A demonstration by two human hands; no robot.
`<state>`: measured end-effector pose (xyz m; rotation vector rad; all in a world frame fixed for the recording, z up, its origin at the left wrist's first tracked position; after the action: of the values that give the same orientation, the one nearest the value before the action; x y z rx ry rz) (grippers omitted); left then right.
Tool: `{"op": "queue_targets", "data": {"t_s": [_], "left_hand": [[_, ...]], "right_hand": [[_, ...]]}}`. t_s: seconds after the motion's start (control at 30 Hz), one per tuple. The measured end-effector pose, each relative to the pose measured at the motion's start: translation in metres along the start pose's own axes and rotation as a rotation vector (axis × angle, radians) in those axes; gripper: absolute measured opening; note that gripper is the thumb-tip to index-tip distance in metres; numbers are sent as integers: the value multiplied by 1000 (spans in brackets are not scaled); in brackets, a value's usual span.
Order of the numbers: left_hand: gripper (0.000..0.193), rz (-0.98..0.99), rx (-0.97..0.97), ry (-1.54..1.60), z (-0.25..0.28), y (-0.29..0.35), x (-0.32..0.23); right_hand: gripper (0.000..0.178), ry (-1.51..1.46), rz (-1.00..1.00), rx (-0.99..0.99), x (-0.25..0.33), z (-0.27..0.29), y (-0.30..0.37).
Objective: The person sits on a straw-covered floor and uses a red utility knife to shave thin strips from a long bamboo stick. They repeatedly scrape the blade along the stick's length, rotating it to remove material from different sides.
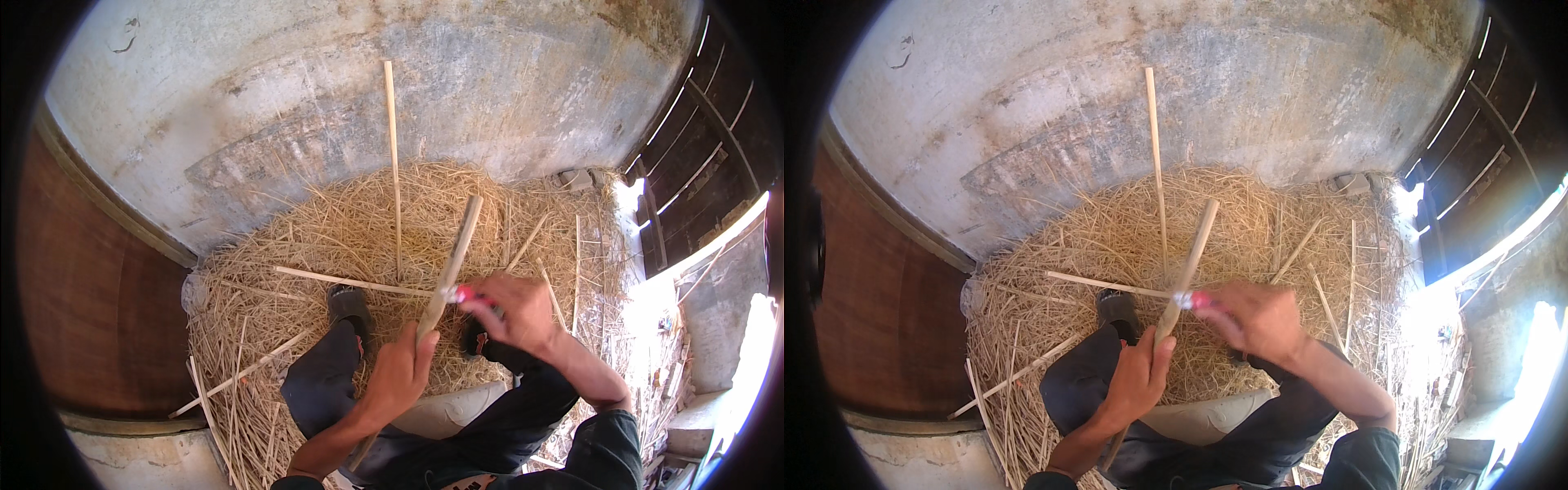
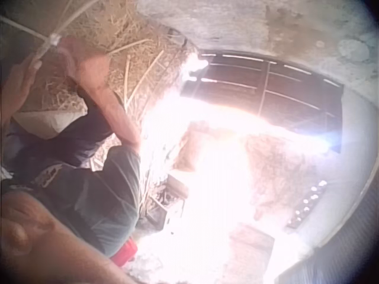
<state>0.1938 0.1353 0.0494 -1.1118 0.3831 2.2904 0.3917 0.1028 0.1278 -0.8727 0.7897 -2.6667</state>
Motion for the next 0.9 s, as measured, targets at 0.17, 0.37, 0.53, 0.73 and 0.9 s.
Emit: {"op": "queue_targets", "data": {"t_s": [0.17, 0.37, 0.53, 0.73, 0.9], "left_hand": [[37, -36, 75, -28, -10, 6, -8], [37, -83, 113, 10, -22, 15, -10], [42, 0, 85, 113, -8, 6, -5], [45, -5, 8, 114, 3, -2, -5], [44, 18, 16, 77, 8, -3, -11]], "right_hand": [[22, 30, -148, -262, -51, 41, -5], [21, 136, -345, -413, -81, 80, -7], [20, -41, -251, -248, -46, 53, 3], [22, -72, 30, 66, 11, -1, 8], [24, -65, 86, 91, 19, -14, 7]]}}
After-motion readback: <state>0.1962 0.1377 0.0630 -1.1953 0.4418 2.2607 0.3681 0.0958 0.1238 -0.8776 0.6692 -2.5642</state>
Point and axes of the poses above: each hand's wrist, its own y-axis away from the middle knuckle, its own z-axis out of the back of the hand, x = y × z, the point moved 8 cm from there along -y, towards the middle knuckle, and after that the axes turned 9 degrees about -y, right-handed, at the moved point
